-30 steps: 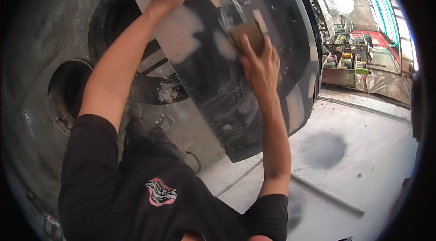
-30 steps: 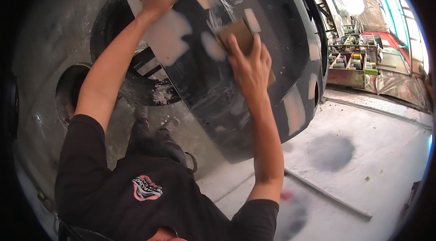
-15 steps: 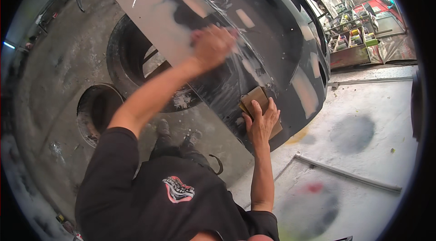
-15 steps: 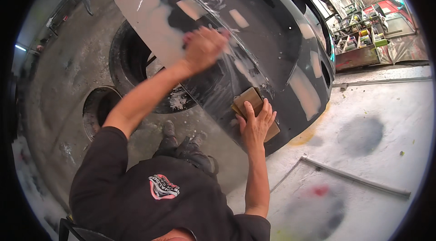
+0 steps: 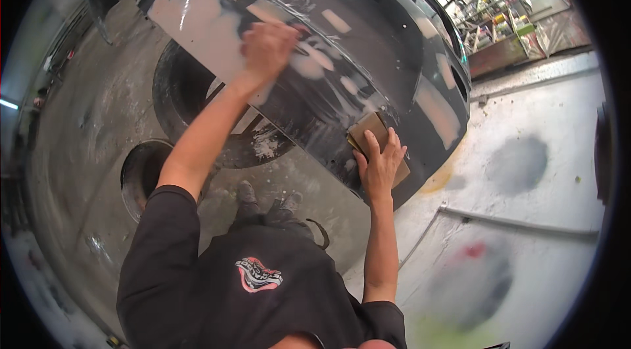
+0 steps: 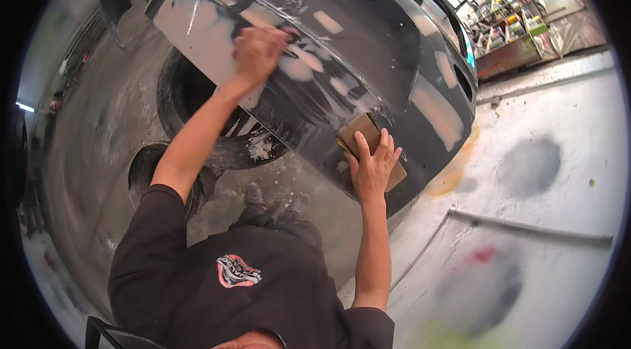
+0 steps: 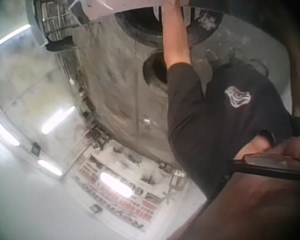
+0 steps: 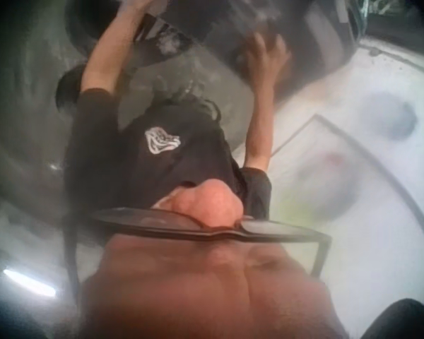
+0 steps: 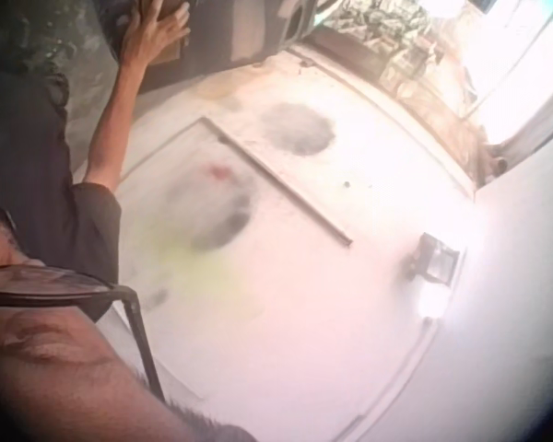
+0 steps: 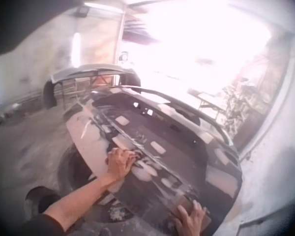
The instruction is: The person sands a car part using a sanding block and wipes the surface with a cloth.
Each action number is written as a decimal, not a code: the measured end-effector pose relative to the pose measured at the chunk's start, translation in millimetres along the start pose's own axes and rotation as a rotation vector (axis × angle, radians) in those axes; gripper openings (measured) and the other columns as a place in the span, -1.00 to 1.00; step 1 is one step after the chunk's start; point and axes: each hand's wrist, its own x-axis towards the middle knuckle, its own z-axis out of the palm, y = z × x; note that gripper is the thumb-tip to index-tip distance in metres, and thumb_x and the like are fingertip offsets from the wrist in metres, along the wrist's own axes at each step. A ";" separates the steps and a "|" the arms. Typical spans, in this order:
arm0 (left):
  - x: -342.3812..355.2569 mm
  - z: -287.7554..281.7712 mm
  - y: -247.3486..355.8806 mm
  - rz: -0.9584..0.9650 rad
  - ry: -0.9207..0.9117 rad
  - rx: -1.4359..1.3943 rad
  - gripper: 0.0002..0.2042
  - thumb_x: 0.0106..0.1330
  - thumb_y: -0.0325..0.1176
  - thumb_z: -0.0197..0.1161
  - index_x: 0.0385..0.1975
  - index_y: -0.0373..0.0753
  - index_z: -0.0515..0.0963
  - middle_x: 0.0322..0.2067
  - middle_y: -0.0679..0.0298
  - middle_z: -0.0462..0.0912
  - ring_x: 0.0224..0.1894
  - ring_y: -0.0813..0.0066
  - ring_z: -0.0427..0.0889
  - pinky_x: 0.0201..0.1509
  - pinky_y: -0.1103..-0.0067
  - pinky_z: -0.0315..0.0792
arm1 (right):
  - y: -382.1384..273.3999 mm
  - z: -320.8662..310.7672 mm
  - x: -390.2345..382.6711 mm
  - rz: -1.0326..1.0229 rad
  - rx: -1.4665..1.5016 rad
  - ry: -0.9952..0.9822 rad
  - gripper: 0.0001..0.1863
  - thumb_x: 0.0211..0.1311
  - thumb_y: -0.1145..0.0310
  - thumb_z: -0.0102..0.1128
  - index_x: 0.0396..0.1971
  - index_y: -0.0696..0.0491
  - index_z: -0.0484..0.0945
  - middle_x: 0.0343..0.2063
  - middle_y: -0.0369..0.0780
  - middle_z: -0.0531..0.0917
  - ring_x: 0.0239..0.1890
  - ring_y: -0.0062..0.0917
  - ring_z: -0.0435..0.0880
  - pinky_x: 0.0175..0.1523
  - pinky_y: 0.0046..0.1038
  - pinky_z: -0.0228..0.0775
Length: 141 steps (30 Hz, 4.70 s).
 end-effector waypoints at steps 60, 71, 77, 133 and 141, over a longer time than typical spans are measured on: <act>-133.3 66.7 367.6 -0.870 0.807 -1.181 -0.32 0.47 -0.32 0.18 0.56 -0.31 0.17 0.29 0.06 0.55 0.26 0.22 0.61 0.39 0.38 0.50 | 133.9 -20.1 108.0 -0.910 0.960 -0.091 -0.34 0.31 0.45 0.22 0.44 0.08 0.40 0.36 0.20 0.38 0.39 0.23 0.38 0.42 0.19 0.29; -156.2 22.2 357.0 -1.129 0.794 -0.426 -0.31 0.41 -0.22 0.21 0.54 -0.27 0.28 0.13 0.20 0.64 0.01 0.49 0.63 0.01 0.48 0.61 | 126.0 32.0 185.6 -1.314 0.663 0.015 -0.83 0.32 0.41 0.16 -0.13 0.00 0.62 -0.05 -0.04 0.56 0.03 -0.07 0.58 0.16 0.07 0.41; -104.2 56.3 329.5 -0.973 0.454 0.193 -0.22 0.25 -0.18 0.41 0.49 -0.32 0.36 0.32 -0.19 0.53 0.35 -0.05 0.54 0.42 0.28 0.40 | 167.8 18.5 361.8 -0.918 0.295 0.002 -0.67 0.24 0.36 0.30 0.01 0.06 0.63 0.00 -0.02 0.57 0.10 -0.03 0.59 0.22 -0.01 0.42; 35.8 74.7 205.3 -1.230 0.175 0.906 -0.46 0.34 0.06 0.43 0.28 0.04 0.67 0.22 -0.28 0.44 0.23 -0.33 0.46 0.35 0.08 0.40 | 132.8 43.6 435.1 -1.220 0.410 0.018 -0.76 0.22 0.50 0.36 -0.11 0.05 0.64 -0.03 -0.11 0.59 0.23 -0.19 0.55 0.37 0.43 0.29; -4.7 100.4 239.9 -1.148 0.167 0.765 -0.50 0.41 0.05 0.39 0.31 0.06 0.66 0.25 -0.34 0.43 0.22 -0.35 0.48 0.37 0.07 0.39 | 134.0 50.7 440.2 -1.196 0.350 0.082 -0.74 0.21 0.51 0.35 -0.09 0.04 0.63 -0.05 -0.13 0.58 0.25 -0.21 0.55 0.39 0.39 0.28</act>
